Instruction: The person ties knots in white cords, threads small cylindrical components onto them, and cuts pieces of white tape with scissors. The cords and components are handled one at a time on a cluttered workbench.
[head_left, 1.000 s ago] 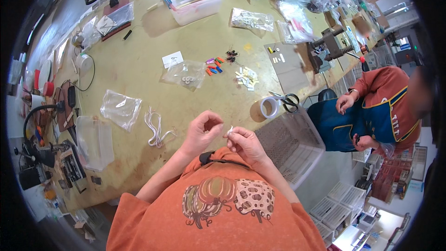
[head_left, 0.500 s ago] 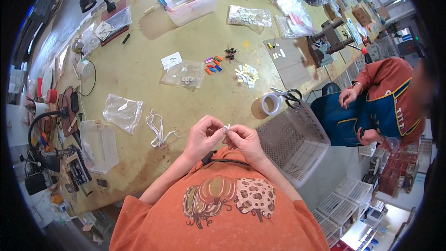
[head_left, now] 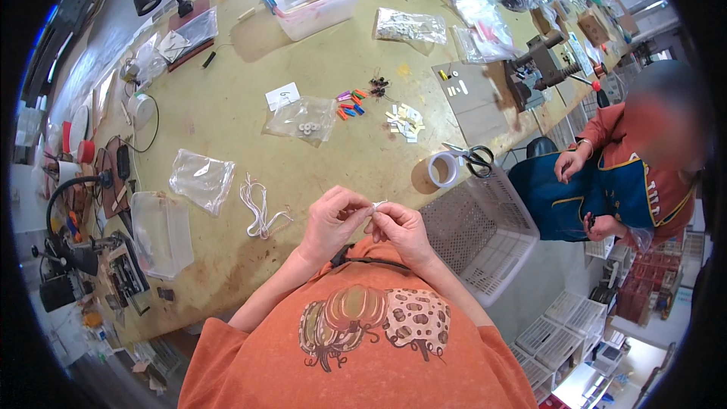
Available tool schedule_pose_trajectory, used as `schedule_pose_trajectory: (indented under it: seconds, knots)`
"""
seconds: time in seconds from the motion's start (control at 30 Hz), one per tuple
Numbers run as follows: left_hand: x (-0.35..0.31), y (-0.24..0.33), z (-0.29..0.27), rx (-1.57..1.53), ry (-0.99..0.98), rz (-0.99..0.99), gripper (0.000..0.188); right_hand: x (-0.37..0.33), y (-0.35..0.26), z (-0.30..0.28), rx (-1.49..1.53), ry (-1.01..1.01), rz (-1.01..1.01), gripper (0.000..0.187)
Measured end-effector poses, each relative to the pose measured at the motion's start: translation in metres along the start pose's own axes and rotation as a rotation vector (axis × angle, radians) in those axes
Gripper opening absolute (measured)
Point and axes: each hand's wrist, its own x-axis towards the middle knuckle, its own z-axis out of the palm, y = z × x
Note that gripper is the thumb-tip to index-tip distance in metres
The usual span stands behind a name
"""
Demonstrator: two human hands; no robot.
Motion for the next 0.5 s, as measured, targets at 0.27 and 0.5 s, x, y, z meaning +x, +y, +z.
schedule_pose_trajectory:
  seconds: [0.27,0.5]
  knots:
    - [0.0,0.003,-0.003,0.31,-0.013,0.078,0.005,0.003,0.004,0.001,-0.029,0.002,0.044,0.014]
    - [0.0,-0.023,0.002,-0.384,0.096,-0.378,0.007,0.002,-0.003,-0.004,-0.081,-0.049,0.115,0.015]
